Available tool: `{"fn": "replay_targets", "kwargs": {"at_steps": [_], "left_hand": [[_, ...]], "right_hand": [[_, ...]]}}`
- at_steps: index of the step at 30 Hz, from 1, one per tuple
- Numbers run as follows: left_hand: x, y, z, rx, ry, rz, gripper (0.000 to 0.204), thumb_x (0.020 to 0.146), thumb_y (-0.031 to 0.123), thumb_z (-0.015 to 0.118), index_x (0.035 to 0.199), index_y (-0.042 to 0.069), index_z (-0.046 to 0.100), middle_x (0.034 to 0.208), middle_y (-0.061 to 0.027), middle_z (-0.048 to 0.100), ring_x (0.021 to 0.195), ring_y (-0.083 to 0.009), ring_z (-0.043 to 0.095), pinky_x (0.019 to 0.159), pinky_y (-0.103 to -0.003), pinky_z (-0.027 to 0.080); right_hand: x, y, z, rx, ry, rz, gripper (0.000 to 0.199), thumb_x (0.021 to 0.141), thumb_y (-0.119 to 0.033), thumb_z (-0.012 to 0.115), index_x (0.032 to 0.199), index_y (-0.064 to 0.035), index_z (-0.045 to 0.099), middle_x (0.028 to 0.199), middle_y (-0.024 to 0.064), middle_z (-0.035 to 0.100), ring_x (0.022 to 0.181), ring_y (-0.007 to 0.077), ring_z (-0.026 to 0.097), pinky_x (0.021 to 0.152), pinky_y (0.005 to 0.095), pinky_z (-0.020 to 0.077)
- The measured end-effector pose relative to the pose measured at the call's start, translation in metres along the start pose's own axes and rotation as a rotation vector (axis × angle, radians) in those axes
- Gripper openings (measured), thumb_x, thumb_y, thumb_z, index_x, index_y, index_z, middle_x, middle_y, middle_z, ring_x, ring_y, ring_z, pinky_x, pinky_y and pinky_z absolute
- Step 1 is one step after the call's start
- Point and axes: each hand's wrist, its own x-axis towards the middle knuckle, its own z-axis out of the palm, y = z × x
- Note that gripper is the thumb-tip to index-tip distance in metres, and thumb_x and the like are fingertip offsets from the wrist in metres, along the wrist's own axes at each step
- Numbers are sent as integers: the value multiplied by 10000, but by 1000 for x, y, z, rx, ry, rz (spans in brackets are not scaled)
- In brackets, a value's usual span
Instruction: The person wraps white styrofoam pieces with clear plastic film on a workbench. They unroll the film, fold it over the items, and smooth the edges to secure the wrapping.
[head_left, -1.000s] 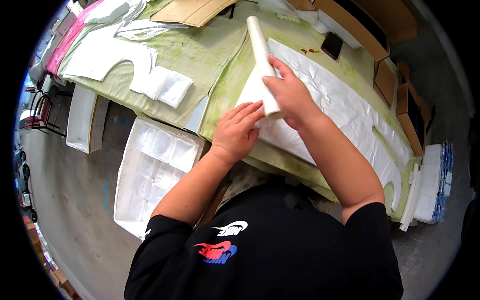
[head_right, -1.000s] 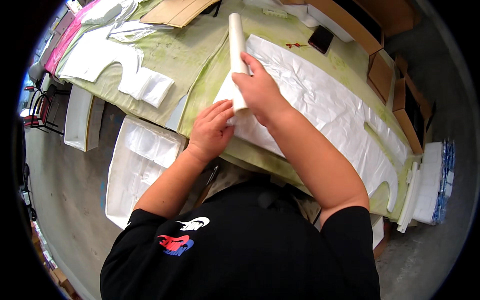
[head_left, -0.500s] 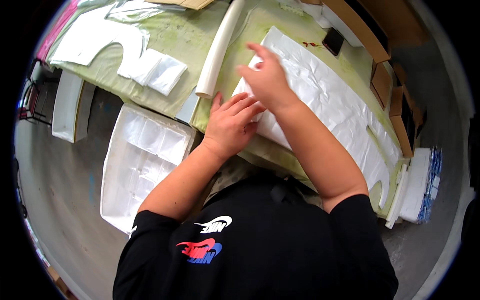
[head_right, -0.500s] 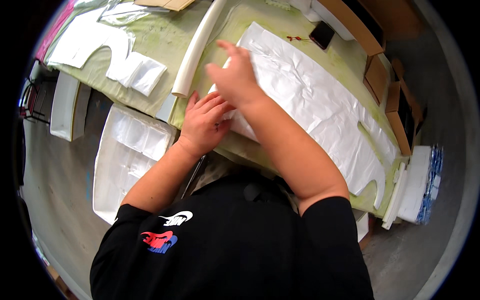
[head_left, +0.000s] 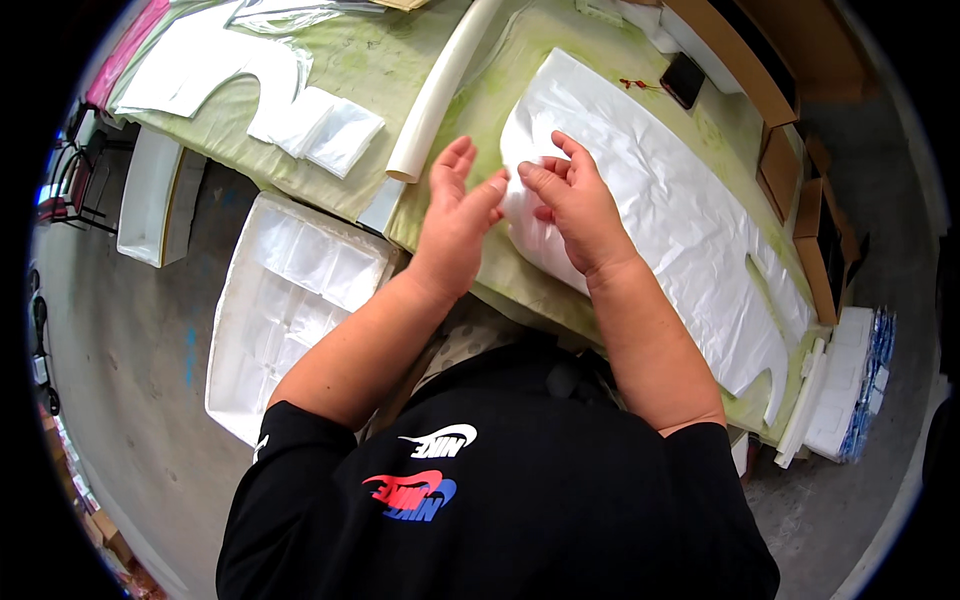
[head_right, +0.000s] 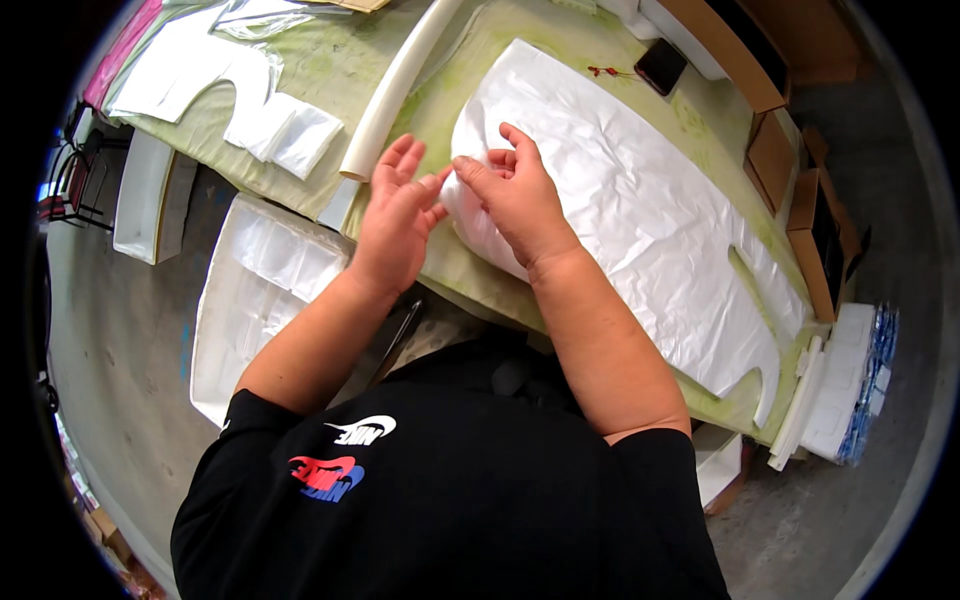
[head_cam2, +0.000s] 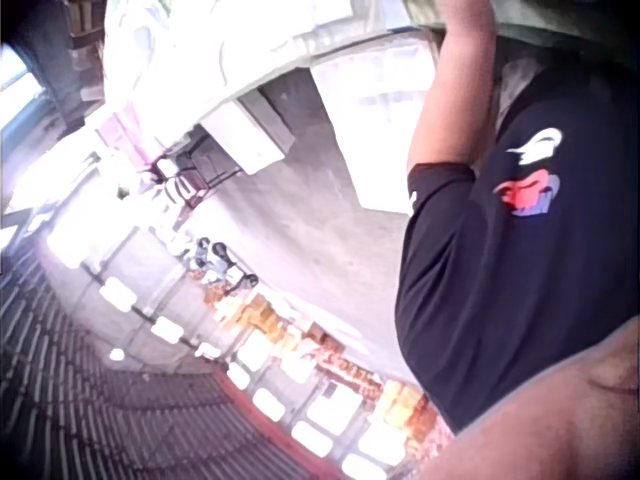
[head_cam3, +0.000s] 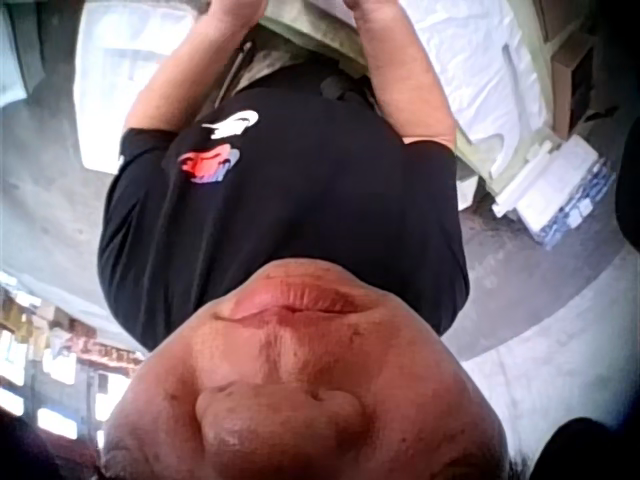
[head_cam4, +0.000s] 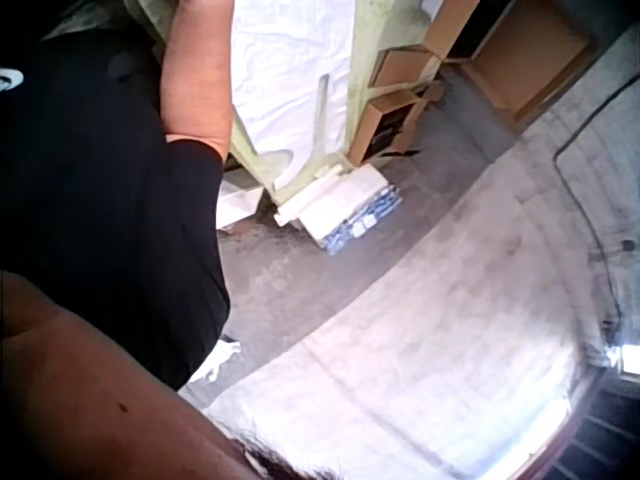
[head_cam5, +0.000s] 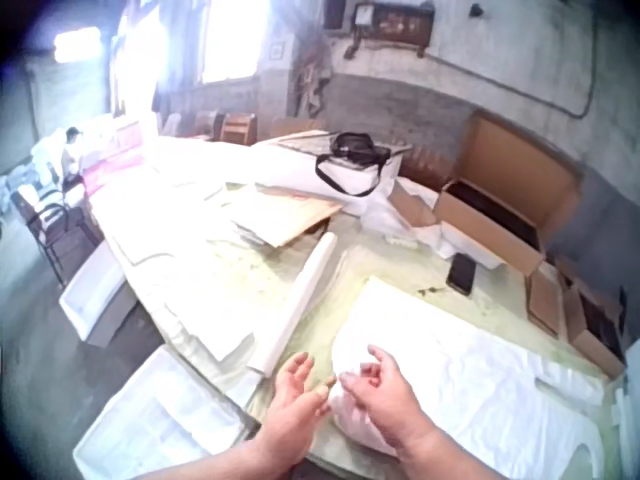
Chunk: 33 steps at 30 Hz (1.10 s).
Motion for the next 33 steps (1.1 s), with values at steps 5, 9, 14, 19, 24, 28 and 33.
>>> {"fn": "replay_targets", "kwargs": {"at_steps": [5, 9, 14, 19, 24, 28, 33], "left_hand": [[7, -31, 2, 112, -182, 103, 781, 967, 90, 601, 1607, 87, 153, 1616, -178, 292, 1313, -233, 496, 1060, -374, 430], [15, -44, -8, 159, -231, 169, 787, 942, 45, 608, 1603, 87, 182, 1614, -173, 305, 1328, -232, 476, 1107, -399, 402], [12, -46, -9, 173, -204, 248, 793, 920, -2, 606, 1600, 100, 211, 1625, -177, 297, 1421, -292, 396, 1165, -447, 347], [11, -42, -10, 75, -197, 214, 791, 919, 1, 610, 1599, 108, 220, 1629, -184, 296, 1475, -332, 337, 1194, -463, 309], [9, -42, -9, 87, -234, 239, 797, 921, 23, 626, 1599, 99, 215, 1633, -196, 288, 1489, -341, 320, 1213, -473, 276], [9, -43, -10, 60, -247, 256, 813, 919, 50, 652, 1600, 95, 210, 1635, -207, 281, 1497, -348, 307, 1231, -477, 231], [8, -44, -9, 58, -250, 268, 837, 911, 72, 678, 1603, 94, 207, 1635, -211, 282, 1510, -349, 283, 1236, -474, 215]], "right_hand": [[2, 5, -19, 266, -24, 86, 768, 880, -168, 761, 1503, 28, 356, 1335, 195, 574, 1162, 246, 603, 931, 369, 526], [5, 13, -32, 241, 19, 141, 575, 888, -114, 732, 1383, 35, 481, 1205, 171, 653, 1043, 247, 662, 867, 384, 556], [3, 12, -33, 238, 29, 165, 438, 904, -108, 718, 1291, 33, 569, 1145, 139, 684, 992, 231, 674, 833, 385, 563], [3, 11, -34, 294, 26, 189, 378, 953, -139, 685, 1283, 18, 590, 1137, 120, 687, 982, 217, 672, 836, 374, 560], [5, 13, -35, 309, 23, 192, 351, 980, -166, 654, 1276, 13, 595, 1126, 115, 686, 979, 205, 668, 838, 369, 558], [7, 15, -36, 374, 35, 202, 327, 988, -164, 634, 1261, 11, 598, 1117, 111, 685, 979, 200, 666, 841, 363, 556], [8, 18, -37, 388, 34, 202, 315, 985, -148, 619, 1253, 15, 599, 1116, 112, 685, 980, 201, 666, 846, 359, 558]]}}
